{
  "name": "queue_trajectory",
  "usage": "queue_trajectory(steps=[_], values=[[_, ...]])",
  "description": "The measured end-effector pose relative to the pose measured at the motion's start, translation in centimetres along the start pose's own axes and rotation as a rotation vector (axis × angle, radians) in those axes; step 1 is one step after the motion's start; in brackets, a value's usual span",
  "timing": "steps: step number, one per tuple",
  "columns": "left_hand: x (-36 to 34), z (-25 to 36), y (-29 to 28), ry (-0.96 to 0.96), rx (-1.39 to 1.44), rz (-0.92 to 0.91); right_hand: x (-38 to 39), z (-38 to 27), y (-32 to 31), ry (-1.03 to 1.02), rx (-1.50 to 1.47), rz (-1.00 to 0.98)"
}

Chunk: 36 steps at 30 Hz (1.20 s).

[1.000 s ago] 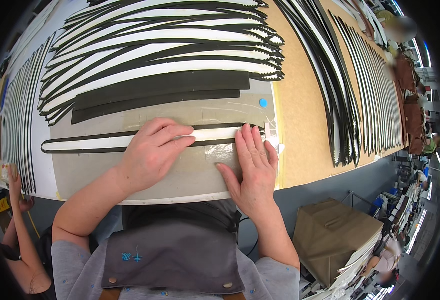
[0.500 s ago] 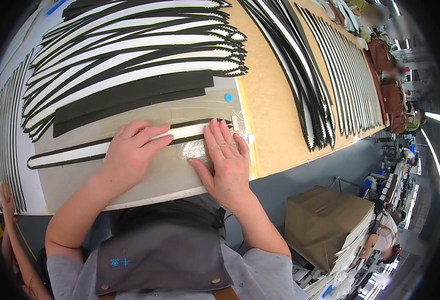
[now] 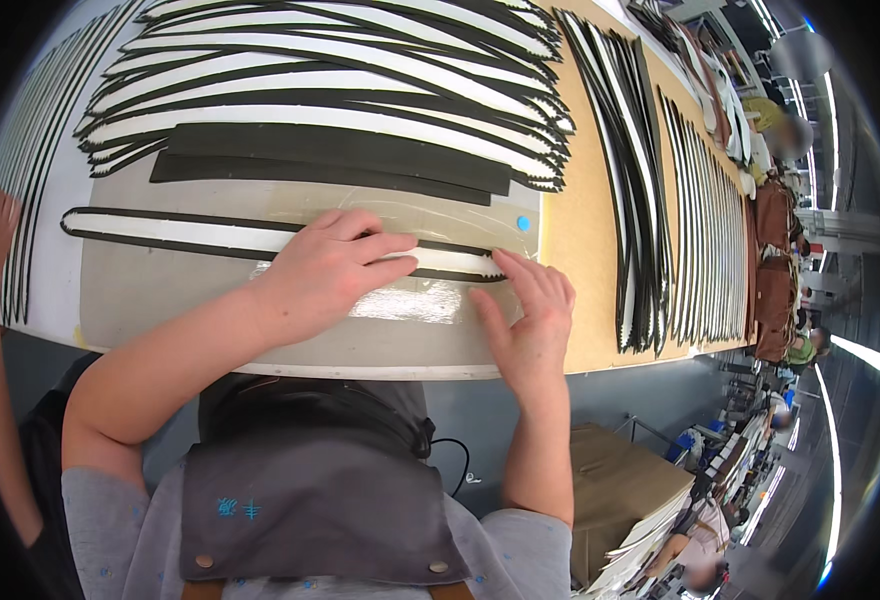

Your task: Applying an inner lining or reinforcement layer to pre-cut leather strips at a workstation.

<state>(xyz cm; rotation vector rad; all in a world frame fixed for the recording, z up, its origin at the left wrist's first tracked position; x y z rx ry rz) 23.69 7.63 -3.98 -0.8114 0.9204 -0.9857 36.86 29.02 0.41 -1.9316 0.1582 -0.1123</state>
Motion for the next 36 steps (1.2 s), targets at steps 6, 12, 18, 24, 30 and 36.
queue_trajectory(steps=[6, 12, 18, 24, 30, 36], values=[[0.0, 0.0, 0.3, 0.021, -0.043, 0.071, -3.0, -0.2, -0.7, -0.034, 0.106, -0.074], [-0.3, 0.2, 0.0, 0.011, -0.033, -0.047, -3.3, 0.8, -2.1, -0.016, 0.011, -0.171], [0.0, 0.0, 0.2, 0.005, -0.053, 0.018, -3.9, 3.0, -2.9, -0.003, -0.118, -0.070], [-0.2, 0.3, -0.2, 0.017, -0.064, -0.028, -3.6, 3.7, -3.2, -0.012, -0.218, -0.023], [-0.2, 0.4, -0.5, 0.009, -0.096, -0.042, -4.0, 3.3, -3.0, 0.112, -0.271, -0.156], [-0.3, 0.5, -0.6, -0.011, -0.072, -0.048, -4.3, 3.4, -2.4, 0.082, -0.271, -0.166]])
Point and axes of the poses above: each hand's wrist, its own x-axis away from the middle knuckle, its own y-axis out of the palm, z = x × y, the point moved 2 cm from there along -x, towards the middle knuckle, and after that the axes turned 10 degrees about -z, right-handed, at the moved point
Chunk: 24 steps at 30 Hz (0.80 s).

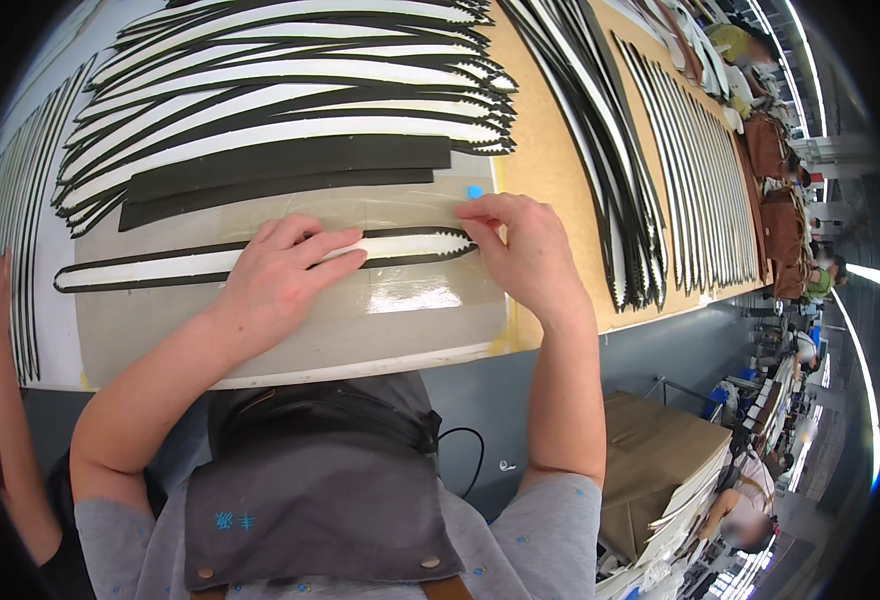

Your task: Applying an inner lining or reinforcement layer to pre-cut leather strips at a workstation.

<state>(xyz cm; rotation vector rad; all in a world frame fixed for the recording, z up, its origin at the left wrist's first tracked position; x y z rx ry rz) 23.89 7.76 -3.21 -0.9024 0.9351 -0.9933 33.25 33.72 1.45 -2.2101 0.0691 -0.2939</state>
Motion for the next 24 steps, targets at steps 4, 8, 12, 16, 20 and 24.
queue_trajectory(steps=[4, 8, 12, 16, 20, 24], values=[[0.0, 0.0, 0.3, -0.003, 0.014, 0.011, -0.3, -0.3, 0.1, -0.028, -0.020, -0.025], [0.0, 0.0, 0.3, -0.016, 0.002, -0.016, -0.6, -1.2, 0.7, -0.021, 0.144, -0.064], [0.1, 0.2, 0.4, -0.006, -0.029, -0.018, -1.0, -1.7, 0.9, -0.065, 0.253, -0.043], [0.2, 0.2, 0.3, -0.003, -0.064, -0.027, -1.2, -2.5, -0.4, -0.031, 0.196, -0.162], [0.2, 0.1, 0.5, 0.022, -0.090, 0.029, 0.1, -2.3, 0.2, 0.098, -0.416, -0.296], [0.4, -0.2, 0.4, -0.003, -0.052, 0.016, 2.1, -4.9, 3.0, 0.049, -0.661, -0.239]])
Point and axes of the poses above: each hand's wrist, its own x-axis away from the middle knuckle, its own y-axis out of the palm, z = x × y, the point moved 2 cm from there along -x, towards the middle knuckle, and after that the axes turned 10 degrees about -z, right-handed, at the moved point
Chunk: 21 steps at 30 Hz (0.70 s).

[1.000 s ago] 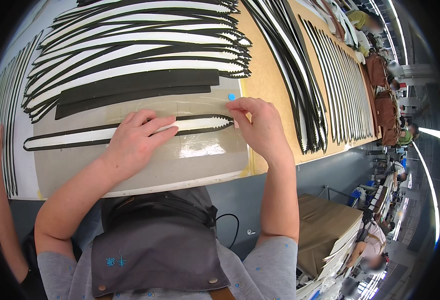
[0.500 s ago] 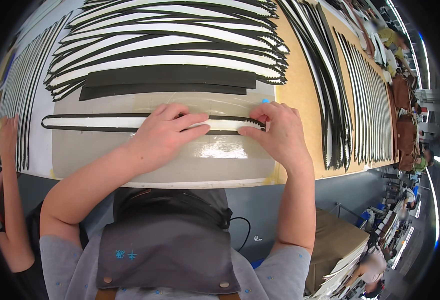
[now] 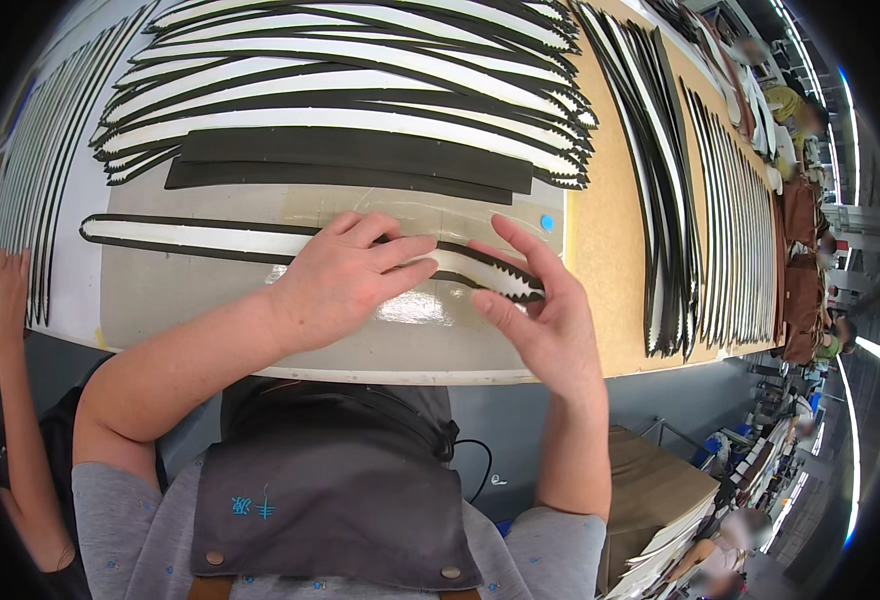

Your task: Applying an inner lining or reinforcement layer to pre-cut leather strips at a workstation.

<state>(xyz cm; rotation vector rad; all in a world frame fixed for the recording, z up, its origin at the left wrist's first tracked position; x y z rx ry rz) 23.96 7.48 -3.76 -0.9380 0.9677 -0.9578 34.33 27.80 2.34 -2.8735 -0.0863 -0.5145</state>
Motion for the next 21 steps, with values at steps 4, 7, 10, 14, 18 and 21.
queue_trajectory(steps=[4, 7, 10, 14, 18, 21], values=[[-0.4, 0.0, 0.1, 0.021, 0.009, 0.025, 0.8, 1.8, 1.4, -0.135, -0.349, -0.043], [-0.4, 0.0, -0.1, 0.026, 0.011, 0.004, 1.0, 1.9, 3.2, -0.203, -0.272, -0.037], [-0.3, -0.2, 0.1, 0.032, 0.045, 0.029, 1.0, 2.3, 4.8, -0.314, 0.100, 0.097], [-0.3, -0.3, 0.2, -0.010, 0.092, 0.008, 1.2, 3.9, 4.7, -0.244, 0.129, 0.044], [-0.3, -0.4, 0.0, -0.005, 0.098, 0.002, 0.7, 2.9, 5.7, -0.274, 0.473, 0.116], [-0.2, -0.7, -0.2, 0.012, 0.113, -0.052, 0.5, 2.9, 6.5, -0.329, 0.584, 0.108]])
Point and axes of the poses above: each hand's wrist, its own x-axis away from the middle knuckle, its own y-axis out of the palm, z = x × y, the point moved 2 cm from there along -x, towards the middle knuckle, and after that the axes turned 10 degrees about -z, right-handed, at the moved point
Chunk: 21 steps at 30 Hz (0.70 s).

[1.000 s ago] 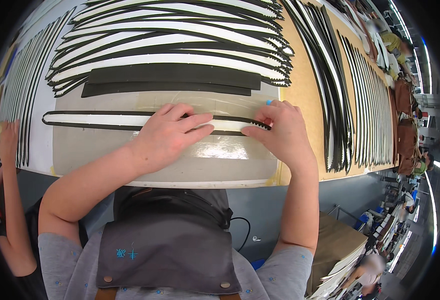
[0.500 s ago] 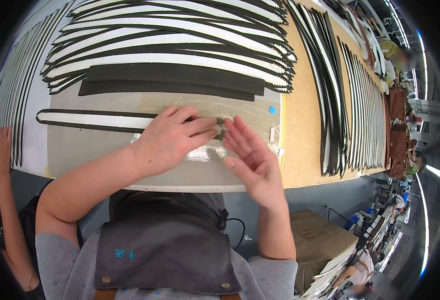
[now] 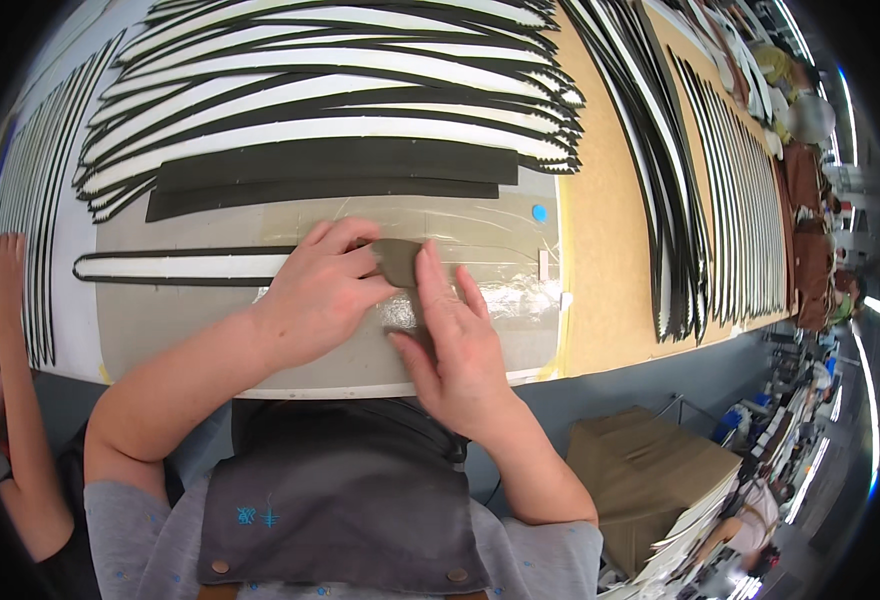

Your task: Applying an inner lining or reinforcement layer to pre-cut leather strips at a workstation.

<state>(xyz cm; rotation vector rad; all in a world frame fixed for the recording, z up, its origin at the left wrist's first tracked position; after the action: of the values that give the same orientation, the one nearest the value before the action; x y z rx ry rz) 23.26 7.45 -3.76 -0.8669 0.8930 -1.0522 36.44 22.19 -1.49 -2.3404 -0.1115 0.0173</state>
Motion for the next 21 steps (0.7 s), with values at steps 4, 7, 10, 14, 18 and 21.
queue_trajectory(steps=[4, 7, 10, 14, 18, 21], values=[[0.35, -0.14, 0.18, -0.030, 0.068, -0.027, -0.42, -0.07, 0.78, -0.017, 0.160, 0.065], [0.02, -0.20, 0.29, -0.059, 0.065, -0.028, -0.10, 0.26, 1.04, 0.006, 0.217, 0.060], [0.22, -0.74, 0.67, -0.166, 0.221, -0.017, -0.04, 0.08, 1.01, 0.030, 0.283, 0.064], [-0.34, -0.74, -0.11, -0.027, 0.163, 0.015, 0.16, 0.38, 1.00, 0.049, 0.264, 0.057], [-0.24, -0.68, -0.05, -0.078, 0.257, 0.029, 0.17, 0.50, 0.93, 0.052, 0.293, 0.066], [-0.40, -0.56, -0.24, -0.070, 0.234, 0.032, 0.04, 0.34, 0.81, 0.079, 0.293, 0.090]])
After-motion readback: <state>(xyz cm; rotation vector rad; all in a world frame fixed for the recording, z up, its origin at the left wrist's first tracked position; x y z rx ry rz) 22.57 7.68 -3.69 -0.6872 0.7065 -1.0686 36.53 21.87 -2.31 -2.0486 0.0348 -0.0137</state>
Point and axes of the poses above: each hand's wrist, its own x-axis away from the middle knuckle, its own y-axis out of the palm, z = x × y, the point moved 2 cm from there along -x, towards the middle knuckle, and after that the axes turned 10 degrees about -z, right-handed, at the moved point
